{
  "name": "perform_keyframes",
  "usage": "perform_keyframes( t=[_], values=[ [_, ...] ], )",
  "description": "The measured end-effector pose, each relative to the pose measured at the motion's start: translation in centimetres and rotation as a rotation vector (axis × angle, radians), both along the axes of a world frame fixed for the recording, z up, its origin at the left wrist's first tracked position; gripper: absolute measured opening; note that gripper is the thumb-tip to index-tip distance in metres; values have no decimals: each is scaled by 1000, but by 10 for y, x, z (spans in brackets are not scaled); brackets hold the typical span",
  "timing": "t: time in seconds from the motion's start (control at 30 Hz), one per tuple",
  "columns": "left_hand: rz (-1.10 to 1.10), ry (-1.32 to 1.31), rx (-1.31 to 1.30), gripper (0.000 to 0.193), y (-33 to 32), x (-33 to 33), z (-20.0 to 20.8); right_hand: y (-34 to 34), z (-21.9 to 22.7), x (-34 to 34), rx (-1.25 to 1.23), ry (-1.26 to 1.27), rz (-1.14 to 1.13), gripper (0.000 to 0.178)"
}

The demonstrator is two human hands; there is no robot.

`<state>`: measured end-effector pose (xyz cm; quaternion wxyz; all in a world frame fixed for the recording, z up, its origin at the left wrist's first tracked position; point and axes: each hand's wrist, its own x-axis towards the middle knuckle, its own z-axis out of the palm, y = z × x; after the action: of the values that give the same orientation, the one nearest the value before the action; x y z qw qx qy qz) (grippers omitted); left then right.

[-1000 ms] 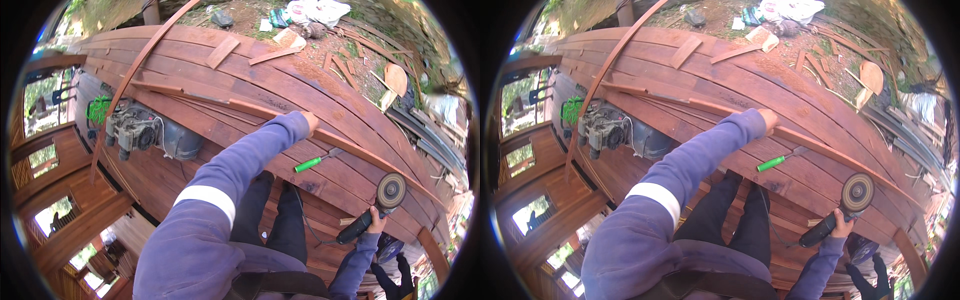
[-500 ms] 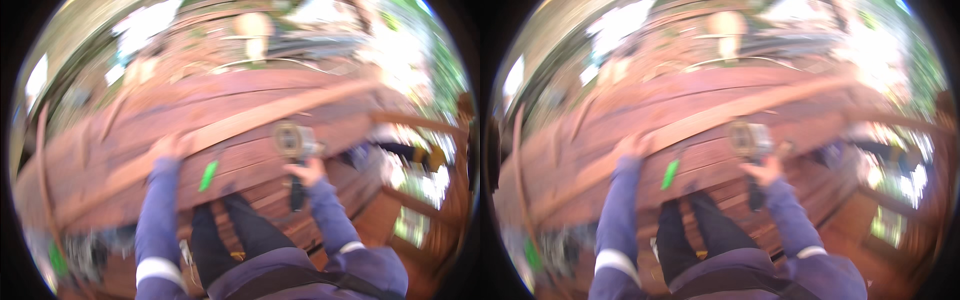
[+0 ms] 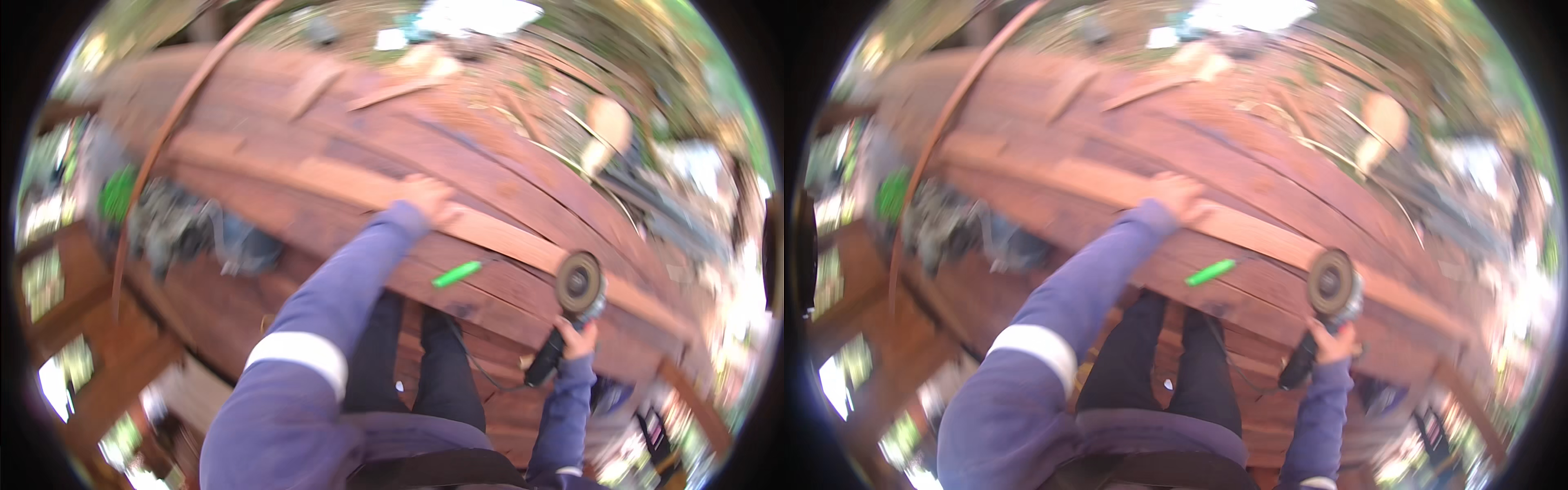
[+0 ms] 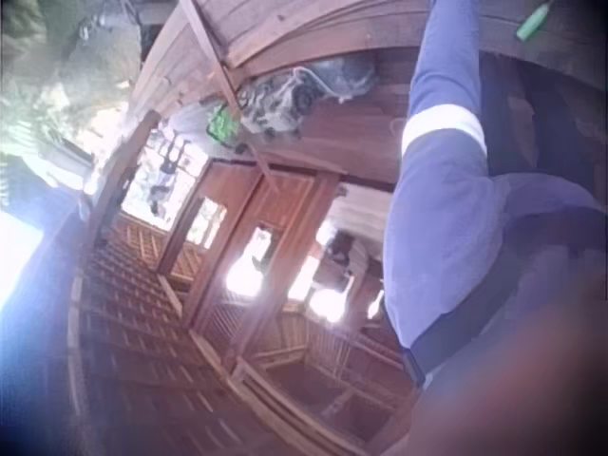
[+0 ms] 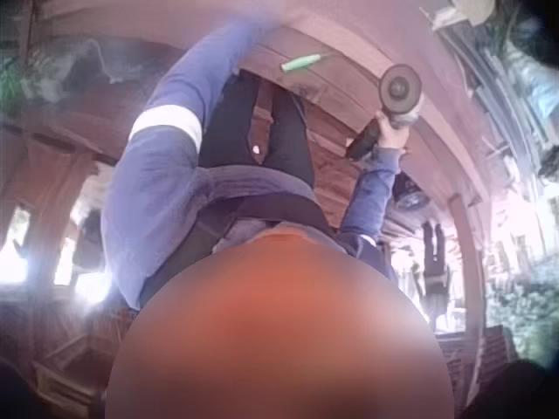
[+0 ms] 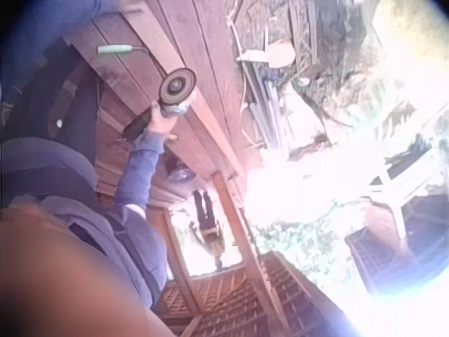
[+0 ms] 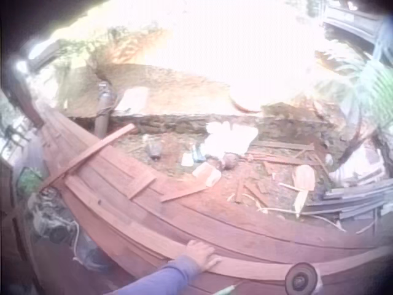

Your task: The person uses an angle grinder to cut a thin strip from a wooden plank on a deck. They then use a small axe to split the cut strip into smaller pieces.

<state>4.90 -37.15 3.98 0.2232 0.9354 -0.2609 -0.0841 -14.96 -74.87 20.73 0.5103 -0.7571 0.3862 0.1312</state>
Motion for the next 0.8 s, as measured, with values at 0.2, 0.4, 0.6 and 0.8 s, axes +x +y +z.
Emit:
perform_keyframes(
  t=[0.2, 0.4, 0.6, 0.8],
  values=[
    [736, -124, -330, 40, 53, -40, 4, 49, -12, 111, -20, -64, 461, 42],
    [1471, -252, -277, 38, 290, -57, -22, 200, -4, 232, 30, -31, 1009, 43],
    [1445, -353, -61, 68, 436, -9, -63, 360, -31, 289, -36, 17, 1207, 60],
    [1418, -389, 142, 66, 435, 2, -92, 458, -63, 331, -46, 2, 1460, 52]
  ],
)
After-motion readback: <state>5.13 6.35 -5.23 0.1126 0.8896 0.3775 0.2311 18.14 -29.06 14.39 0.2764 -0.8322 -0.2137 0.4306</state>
